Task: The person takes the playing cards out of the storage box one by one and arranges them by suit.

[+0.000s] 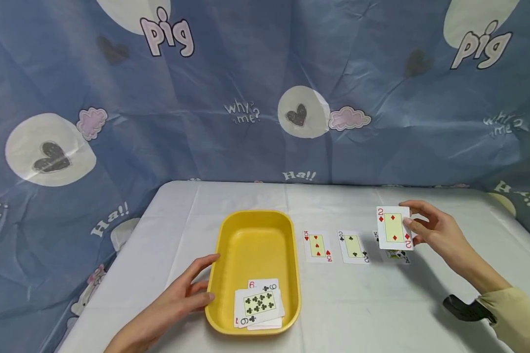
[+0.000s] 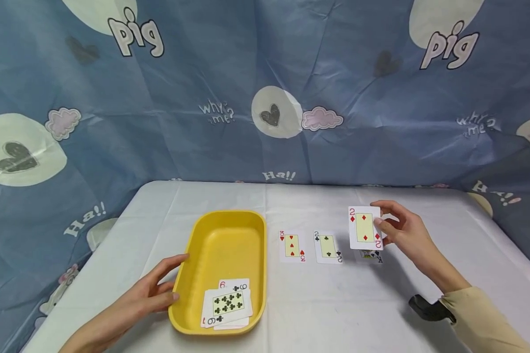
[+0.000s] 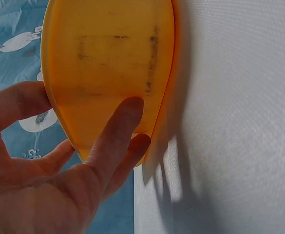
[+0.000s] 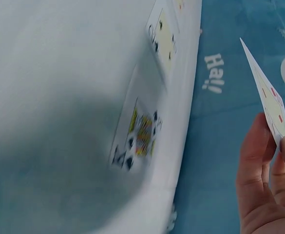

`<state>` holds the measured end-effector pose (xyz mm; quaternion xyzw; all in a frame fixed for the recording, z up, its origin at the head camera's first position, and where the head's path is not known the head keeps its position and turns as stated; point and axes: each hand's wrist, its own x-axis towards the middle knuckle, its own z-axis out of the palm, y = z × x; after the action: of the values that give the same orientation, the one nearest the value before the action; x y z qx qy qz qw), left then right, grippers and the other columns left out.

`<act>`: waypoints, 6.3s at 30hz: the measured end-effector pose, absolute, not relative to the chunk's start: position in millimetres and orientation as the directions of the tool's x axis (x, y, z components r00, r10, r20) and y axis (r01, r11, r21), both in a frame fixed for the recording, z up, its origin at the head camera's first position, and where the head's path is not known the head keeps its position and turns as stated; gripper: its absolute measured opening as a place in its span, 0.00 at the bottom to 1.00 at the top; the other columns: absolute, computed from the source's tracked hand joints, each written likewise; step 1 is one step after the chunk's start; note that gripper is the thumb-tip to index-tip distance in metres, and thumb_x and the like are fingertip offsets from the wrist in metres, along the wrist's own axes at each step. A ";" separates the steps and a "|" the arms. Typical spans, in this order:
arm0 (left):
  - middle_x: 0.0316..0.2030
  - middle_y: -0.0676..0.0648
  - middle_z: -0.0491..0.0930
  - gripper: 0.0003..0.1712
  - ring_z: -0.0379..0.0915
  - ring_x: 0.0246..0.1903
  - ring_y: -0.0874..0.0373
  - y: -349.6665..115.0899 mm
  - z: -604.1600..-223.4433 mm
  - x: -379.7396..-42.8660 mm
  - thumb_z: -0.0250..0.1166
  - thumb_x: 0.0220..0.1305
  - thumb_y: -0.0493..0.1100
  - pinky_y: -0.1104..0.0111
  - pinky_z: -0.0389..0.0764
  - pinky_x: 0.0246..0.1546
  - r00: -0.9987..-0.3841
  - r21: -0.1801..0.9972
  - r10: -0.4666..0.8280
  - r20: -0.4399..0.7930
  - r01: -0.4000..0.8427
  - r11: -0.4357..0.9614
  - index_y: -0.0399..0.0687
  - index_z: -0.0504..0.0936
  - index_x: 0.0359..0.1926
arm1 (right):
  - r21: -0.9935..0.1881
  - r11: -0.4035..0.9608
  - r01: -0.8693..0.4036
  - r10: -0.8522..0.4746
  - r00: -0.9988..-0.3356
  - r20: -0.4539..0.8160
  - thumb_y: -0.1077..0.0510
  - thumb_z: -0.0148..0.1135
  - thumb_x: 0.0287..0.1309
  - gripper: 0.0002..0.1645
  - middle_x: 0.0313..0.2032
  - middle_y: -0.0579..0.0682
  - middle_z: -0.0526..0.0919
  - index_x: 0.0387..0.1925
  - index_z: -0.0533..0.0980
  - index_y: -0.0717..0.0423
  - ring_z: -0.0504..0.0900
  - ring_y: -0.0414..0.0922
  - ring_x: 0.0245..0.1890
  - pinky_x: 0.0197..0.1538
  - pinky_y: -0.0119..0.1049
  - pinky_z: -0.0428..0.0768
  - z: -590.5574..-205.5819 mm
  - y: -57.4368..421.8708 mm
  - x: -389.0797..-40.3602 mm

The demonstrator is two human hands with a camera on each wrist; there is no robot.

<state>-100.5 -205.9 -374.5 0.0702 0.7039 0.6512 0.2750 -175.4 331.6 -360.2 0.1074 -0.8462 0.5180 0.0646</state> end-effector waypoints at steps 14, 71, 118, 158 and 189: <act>0.67 0.35 0.64 0.39 0.74 0.55 0.47 -204.3 -374.9 -102.8 0.58 0.71 0.41 0.58 0.78 0.51 -0.838 0.946 0.441 -0.322 -0.277 0.166 0.56 0.49 0.76 | -0.838 0.515 -0.179 -0.108 -0.984 0.144 0.62 0.61 0.67 0.23 0.44 0.43 0.75 0.61 0.71 0.49 0.81 0.36 0.34 0.29 0.37 0.82 -374.5 393.8 -164.9; 0.75 0.37 0.44 0.39 0.73 0.55 0.47 -204.6 -377.0 -103.7 0.59 0.71 0.44 0.56 0.77 0.52 -0.837 0.944 0.436 -0.330 -0.284 0.169 0.57 0.50 0.76 | -0.720 0.500 -0.481 -0.319 -0.875 0.363 0.70 0.62 0.62 0.24 0.42 0.54 0.80 0.59 0.73 0.60 0.83 0.42 0.39 0.31 0.38 0.82 -366.7 326.4 -187.9; 0.68 0.34 0.62 0.40 0.73 0.56 0.47 -207.3 -377.4 -102.5 0.59 0.71 0.44 0.57 0.76 0.53 -0.837 0.951 0.452 -0.307 -0.259 0.166 0.56 0.49 0.76 | -0.871 0.192 -0.452 -0.815 -0.568 0.115 0.55 0.66 0.63 0.23 0.51 0.45 0.81 0.58 0.74 0.40 0.78 0.45 0.52 0.52 0.38 0.79 -348.6 103.6 -169.0; 0.75 0.37 0.43 0.40 0.70 0.60 0.48 -207.2 -378.1 -102.6 0.59 0.71 0.44 0.56 0.76 0.54 -0.831 0.954 0.468 -0.301 -0.258 0.154 0.57 0.49 0.76 | -0.515 0.293 -0.805 -0.951 -0.193 -0.240 0.53 0.79 0.47 0.34 0.46 0.37 0.68 0.58 0.77 0.35 0.68 0.31 0.36 0.40 0.20 0.69 -374.1 29.9 -189.8; 0.75 0.40 0.42 0.39 0.70 0.59 0.47 -206.4 -375.7 -103.2 0.59 0.71 0.42 0.57 0.76 0.55 -0.840 0.950 0.445 -0.311 -0.264 0.166 0.62 0.51 0.76 | -0.712 0.384 -0.588 -0.764 -0.635 0.112 0.70 0.59 0.62 0.20 0.45 0.38 0.79 0.50 0.75 0.47 0.77 0.37 0.38 0.42 0.29 0.78 -370.3 35.6 -200.9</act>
<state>-103.2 -206.4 -375.7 0.0638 0.7119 0.6426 0.2760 -200.9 35.6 -370.3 0.4105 -0.8236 0.3733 -0.1179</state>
